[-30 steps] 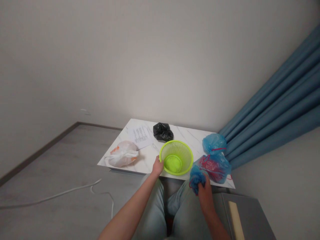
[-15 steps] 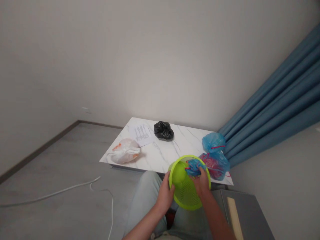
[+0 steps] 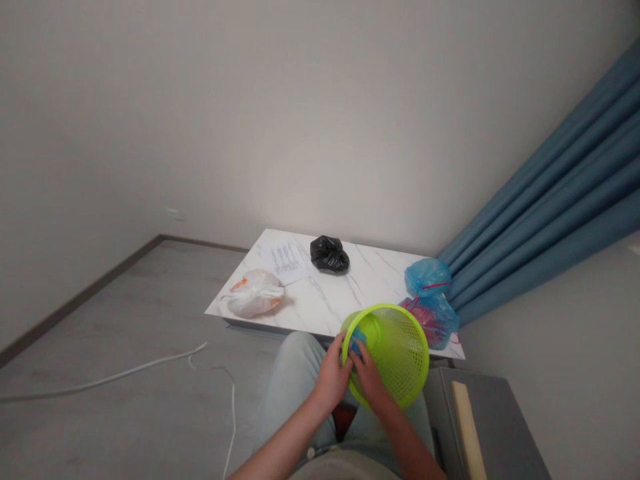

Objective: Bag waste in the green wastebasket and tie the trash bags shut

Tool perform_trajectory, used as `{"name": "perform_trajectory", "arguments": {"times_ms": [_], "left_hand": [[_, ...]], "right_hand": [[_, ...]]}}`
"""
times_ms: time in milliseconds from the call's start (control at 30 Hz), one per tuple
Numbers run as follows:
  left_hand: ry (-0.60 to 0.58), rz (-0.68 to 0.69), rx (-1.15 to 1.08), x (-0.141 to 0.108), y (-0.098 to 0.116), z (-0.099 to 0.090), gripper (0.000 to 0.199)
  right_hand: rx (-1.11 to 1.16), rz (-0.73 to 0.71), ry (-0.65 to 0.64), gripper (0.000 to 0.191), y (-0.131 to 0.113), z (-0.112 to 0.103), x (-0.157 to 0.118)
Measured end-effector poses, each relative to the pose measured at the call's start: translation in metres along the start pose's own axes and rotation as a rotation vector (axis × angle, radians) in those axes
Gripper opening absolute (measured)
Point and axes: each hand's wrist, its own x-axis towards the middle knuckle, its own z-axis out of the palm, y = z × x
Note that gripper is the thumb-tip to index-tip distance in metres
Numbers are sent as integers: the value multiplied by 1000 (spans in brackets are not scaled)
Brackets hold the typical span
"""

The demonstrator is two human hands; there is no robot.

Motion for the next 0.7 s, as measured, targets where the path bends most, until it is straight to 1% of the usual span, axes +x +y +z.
{"name": "perform_trajectory", "arguments": {"times_ms": [67, 167, 267, 333, 400, 500, 600, 700], "left_hand": [[25, -20, 22, 2, -1, -6, 63], [44, -16, 37, 6, -4, -15, 62], [54, -8, 48, 10, -6, -21, 61], [77, -17, 74, 13, -8, -24, 59], [97, -26, 94, 15, -8, -27, 57], [84, -22, 88, 16, -7, -29, 57], [47, -4, 67, 14, -7, -28, 61], [38, 11, 72, 7, -8, -23, 65]], "right_hand": [[-89, -13, -116, 53, 7, -11, -9], [-279, -81, -225, 41, 12, -29, -24], [-559, -113, -287, 35, 14, -44, -36], [-771, -111, -275, 32, 16, -51, -40], [-964, -111, -209, 31, 17, -56, -40], [-1138, -77, -36, 34, 16, -61, -33], [-1172, -34, 144, 37, 11, -63, -20], [-1083, -50, 300, 42, 7, -62, -5]]}}
